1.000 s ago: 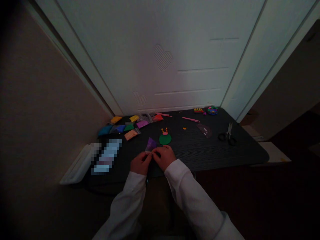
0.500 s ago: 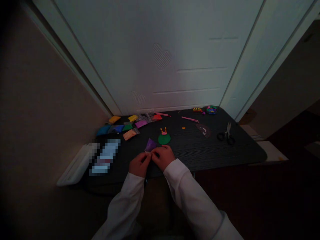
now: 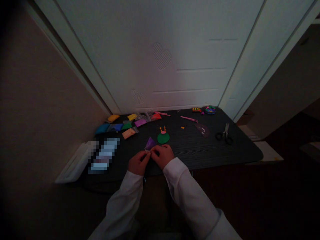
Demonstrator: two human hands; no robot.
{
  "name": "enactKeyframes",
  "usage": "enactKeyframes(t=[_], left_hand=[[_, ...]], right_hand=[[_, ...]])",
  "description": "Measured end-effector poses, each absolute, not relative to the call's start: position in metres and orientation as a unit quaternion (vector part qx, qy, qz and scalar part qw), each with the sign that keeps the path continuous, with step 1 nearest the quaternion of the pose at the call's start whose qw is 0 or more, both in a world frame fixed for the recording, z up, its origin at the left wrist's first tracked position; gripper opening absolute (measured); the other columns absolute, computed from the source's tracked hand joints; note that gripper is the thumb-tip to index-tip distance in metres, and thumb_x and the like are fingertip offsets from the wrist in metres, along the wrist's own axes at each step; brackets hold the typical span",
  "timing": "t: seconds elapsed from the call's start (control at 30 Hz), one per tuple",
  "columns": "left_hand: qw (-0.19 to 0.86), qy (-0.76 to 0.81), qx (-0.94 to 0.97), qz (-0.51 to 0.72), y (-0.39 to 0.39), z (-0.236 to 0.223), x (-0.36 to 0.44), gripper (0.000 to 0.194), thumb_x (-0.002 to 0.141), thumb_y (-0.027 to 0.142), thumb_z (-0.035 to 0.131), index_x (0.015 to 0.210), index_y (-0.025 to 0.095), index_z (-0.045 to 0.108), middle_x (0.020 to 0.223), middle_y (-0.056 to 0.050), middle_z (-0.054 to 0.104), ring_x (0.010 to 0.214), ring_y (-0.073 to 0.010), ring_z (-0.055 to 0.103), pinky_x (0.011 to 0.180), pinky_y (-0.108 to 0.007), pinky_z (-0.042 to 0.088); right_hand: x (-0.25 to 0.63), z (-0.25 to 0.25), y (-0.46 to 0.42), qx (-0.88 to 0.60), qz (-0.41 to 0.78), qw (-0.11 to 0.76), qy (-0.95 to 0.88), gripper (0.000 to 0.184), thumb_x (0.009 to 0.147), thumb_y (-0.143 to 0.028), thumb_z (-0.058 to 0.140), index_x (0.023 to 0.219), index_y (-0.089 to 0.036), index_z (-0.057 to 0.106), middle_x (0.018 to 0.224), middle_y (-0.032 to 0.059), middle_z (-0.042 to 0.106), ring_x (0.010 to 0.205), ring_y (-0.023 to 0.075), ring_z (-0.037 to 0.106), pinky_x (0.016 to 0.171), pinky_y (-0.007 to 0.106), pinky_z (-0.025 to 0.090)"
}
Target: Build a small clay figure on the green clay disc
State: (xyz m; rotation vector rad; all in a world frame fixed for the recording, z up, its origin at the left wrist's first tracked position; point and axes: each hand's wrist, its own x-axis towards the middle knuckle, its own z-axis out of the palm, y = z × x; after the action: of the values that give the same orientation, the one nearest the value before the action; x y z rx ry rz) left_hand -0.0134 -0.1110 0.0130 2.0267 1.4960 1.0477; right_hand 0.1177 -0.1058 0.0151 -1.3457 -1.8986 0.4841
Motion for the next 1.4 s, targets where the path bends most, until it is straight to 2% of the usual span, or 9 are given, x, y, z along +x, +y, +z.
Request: enactKeyframes(t=[0.63,0.77,1.07,1.4], left_hand=[[0.272,0.522,0.714,0.379,-0.1099,0.0109,-0.015,0.022,0.073,0.032,0.043,0.077,0.018,0.058,0.076,-0.002,0.059,0.071,-0.0124,0.053,0.063,-0.022,0.041],[0.281,0.494,0.726,0.387,-0.1143,0.0127,-0.0134,0.019,0.072,0.03,0.043,0.076,0.018,0.058,0.079,-0.002,0.06,0.075,-0.0123,0.054,0.069,-0.022,0.04],[0.268,0.538,0.686,0.41,-0.1154,0.0112,-0.0115,0.018,0.07,0.031,0.044,0.064,0.016,0.052,0.061,0.002,0.053,0.059,-0.0096,0.048,0.057,-0.021,0.038],[0.265,0.544,0.688,0.402,-0.1173,0.0138,-0.0107,0.017,0.07,0.03,0.044,0.065,0.016,0.052,0.06,0.002,0.051,0.057,-0.0093,0.046,0.055,-0.021,0.036]], right_hand=[[0.1193,0.0175,-0.1064,-0.52,0.198,0.39,-0.734,0.011,0.071,-0.024,0.047,0.073,-0.021,0.057,0.068,-0.003,0.061,0.065,0.0109,0.053,0.071,0.025,0.035],[0.1212,0.0174,-0.1052,-0.528,0.217,0.421,-0.705,0.013,0.072,-0.024,0.044,0.076,-0.02,0.056,0.071,-0.0019,0.06,0.066,0.0109,0.053,0.066,0.023,0.037],[0.1215,0.0148,-0.106,-0.518,0.227,0.454,-0.688,0.013,0.073,-0.026,0.044,0.077,-0.019,0.054,0.072,-0.0006,0.058,0.069,0.0108,0.053,0.065,0.022,0.038],[0.1205,0.0141,-0.1076,-0.524,0.225,0.455,-0.684,0.013,0.073,-0.027,0.044,0.078,-0.019,0.053,0.072,-0.0005,0.058,0.068,0.0107,0.053,0.064,0.022,0.039]])
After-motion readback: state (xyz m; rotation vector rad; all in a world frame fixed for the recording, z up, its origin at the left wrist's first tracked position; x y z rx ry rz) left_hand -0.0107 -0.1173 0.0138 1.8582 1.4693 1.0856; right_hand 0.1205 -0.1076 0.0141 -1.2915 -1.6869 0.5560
